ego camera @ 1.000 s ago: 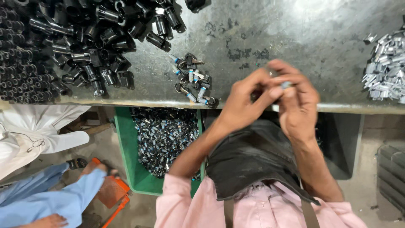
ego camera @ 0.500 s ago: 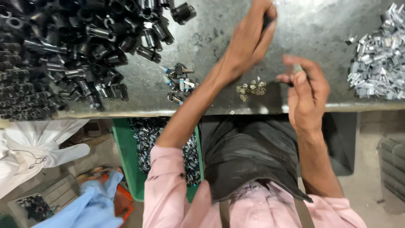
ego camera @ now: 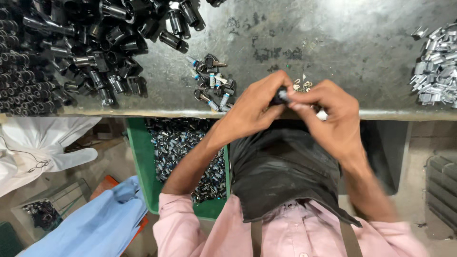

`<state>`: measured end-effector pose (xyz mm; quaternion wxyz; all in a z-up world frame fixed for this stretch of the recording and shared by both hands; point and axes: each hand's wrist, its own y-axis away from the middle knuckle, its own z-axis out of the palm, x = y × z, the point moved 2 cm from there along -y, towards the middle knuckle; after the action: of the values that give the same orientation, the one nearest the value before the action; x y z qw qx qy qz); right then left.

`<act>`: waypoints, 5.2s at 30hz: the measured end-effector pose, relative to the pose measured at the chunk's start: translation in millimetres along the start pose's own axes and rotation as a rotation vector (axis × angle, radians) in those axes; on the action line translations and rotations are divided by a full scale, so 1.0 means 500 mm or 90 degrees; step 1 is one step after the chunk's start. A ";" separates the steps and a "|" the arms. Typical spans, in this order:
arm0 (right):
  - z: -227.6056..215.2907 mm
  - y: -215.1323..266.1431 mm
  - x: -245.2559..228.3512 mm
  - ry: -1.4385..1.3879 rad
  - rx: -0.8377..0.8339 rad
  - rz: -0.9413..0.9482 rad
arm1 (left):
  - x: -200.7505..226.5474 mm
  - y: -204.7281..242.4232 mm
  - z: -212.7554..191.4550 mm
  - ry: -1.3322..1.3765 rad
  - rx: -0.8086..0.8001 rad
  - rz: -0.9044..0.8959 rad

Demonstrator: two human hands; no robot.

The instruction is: The person assembles small lock cylinders by hand at a metal workbench. They pick up a black cylindrical housing, insert a small metal component, and place the assembled unit on the table. This process is repeated multiple times with parts drawn from piles on the table and a green bin below.

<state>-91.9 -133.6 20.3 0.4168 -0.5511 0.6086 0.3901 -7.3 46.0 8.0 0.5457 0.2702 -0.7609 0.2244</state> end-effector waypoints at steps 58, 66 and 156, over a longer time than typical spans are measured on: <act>0.042 0.009 0.000 -0.012 0.181 -0.088 | -0.047 0.051 0.109 0.648 0.337 -0.154; 0.018 0.019 -0.034 0.093 0.179 -0.112 | -0.009 0.038 0.099 0.431 0.371 -0.126; 0.125 0.008 0.055 0.368 -0.099 -0.137 | -0.021 0.105 -0.017 -0.580 0.327 -0.327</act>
<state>-92.3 -84.2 -27.4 0.2219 -0.7307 0.6083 0.2162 -33.0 92.4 -2.0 0.1174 0.6392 -0.7500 0.1234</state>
